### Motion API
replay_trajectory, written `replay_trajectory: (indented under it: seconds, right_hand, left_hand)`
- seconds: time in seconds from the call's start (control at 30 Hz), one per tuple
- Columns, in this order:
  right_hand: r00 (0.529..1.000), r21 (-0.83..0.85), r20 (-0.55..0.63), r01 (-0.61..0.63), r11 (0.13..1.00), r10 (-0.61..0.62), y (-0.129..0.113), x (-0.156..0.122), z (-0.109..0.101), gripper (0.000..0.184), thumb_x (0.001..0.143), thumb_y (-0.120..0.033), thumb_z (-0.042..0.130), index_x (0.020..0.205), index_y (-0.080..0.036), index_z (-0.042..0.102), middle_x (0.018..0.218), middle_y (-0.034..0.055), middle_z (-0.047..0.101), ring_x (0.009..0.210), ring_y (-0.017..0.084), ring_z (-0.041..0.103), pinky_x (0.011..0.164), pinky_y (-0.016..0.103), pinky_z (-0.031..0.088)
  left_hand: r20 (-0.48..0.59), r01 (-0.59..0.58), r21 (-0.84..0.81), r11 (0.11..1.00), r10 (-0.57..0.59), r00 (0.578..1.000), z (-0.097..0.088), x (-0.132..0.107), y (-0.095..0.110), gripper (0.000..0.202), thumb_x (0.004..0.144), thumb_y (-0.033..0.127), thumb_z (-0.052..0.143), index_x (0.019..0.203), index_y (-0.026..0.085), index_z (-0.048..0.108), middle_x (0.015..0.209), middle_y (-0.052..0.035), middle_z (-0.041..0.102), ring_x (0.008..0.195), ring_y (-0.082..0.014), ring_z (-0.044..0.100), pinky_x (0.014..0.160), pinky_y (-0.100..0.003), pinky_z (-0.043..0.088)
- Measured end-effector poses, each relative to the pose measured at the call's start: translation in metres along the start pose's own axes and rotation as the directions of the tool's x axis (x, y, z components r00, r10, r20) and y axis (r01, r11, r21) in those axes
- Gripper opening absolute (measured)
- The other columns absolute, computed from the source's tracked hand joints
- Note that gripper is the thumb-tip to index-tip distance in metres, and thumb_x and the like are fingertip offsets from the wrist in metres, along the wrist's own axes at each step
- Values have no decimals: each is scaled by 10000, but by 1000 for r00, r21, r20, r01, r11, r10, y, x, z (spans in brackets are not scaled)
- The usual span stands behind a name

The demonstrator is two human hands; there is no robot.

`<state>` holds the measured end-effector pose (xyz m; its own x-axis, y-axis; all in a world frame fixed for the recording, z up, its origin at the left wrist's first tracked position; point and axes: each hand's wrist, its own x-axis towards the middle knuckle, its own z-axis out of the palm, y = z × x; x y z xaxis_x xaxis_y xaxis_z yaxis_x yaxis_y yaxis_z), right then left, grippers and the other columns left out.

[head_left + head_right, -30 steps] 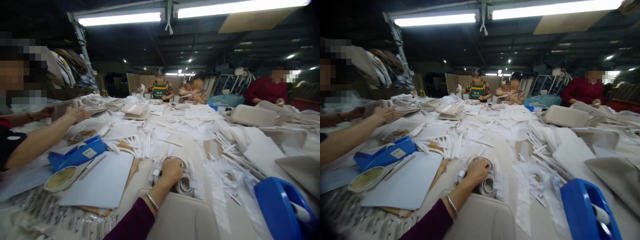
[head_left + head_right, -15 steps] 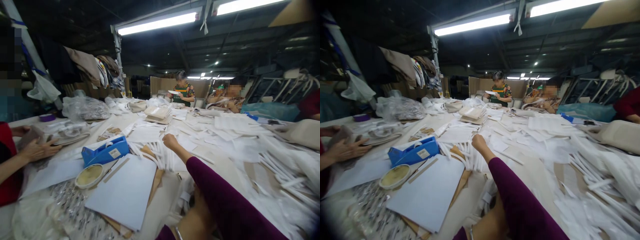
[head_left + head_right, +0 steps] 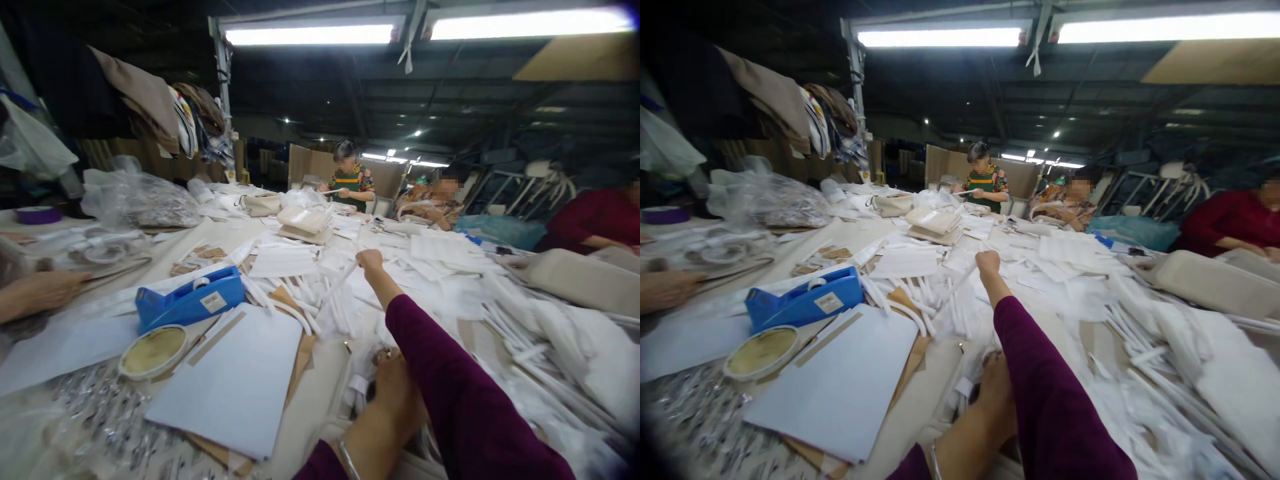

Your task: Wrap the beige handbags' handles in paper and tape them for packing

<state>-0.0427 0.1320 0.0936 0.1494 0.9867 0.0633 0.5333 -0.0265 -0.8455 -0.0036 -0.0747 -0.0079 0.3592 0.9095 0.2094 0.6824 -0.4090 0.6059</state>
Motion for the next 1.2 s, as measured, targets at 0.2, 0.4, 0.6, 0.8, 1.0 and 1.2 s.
replay_trajectory:
  seconds: [0.2,0.4,0.6,0.8,1.0,1.2]
  right_hand:
    - [995,395,-92,70,916,-36,59,-84,-126,121,737,-215,608,759,-171,497,631,-41,515,584,96,575,548,204,463]
    - [939,671,-342,274,689,-40,149,-238,-234,411,647,-260,742,993,-223,524,829,-16,667,593,113,638,570,228,526]
    - [859,560,-502,236,794,99,214,-361,-288,276,779,-349,709,950,-203,549,896,38,691,624,157,686,629,281,586]
    - [831,503,-534,162,849,158,236,-391,-285,296,812,-399,687,990,-200,560,954,49,679,662,167,698,642,289,599]
    - [842,524,-519,175,833,149,235,-371,-272,294,826,-430,662,968,-198,551,939,35,664,654,153,679,660,315,593]
    - [906,497,-404,102,862,126,244,-356,-271,312,791,-449,689,938,-200,570,860,22,663,622,141,617,591,279,535]
  left_hand:
    - [-150,-133,168,977,159,976,-27,-16,23,275,745,103,516,987,181,622,1030,-98,601,1025,-258,503,885,-422,450]
    - [-304,-347,188,919,390,869,-37,-57,36,238,761,34,435,829,189,603,854,-66,567,911,-209,499,857,-353,447]
    - [-174,-428,275,861,483,858,-32,-109,45,184,884,123,420,823,182,583,830,-60,583,856,-202,528,832,-343,438]
    - [-25,-226,316,921,247,969,-34,-121,53,350,904,514,503,1000,180,545,951,-65,631,903,-235,593,796,-343,435]
    - [246,-124,388,913,27,969,-51,-111,69,591,695,648,676,1033,186,528,930,-70,655,851,-282,620,706,-340,427]
    - [399,-171,338,926,24,916,-60,-105,71,456,726,543,687,997,197,565,1030,-72,638,955,-283,587,778,-351,423]
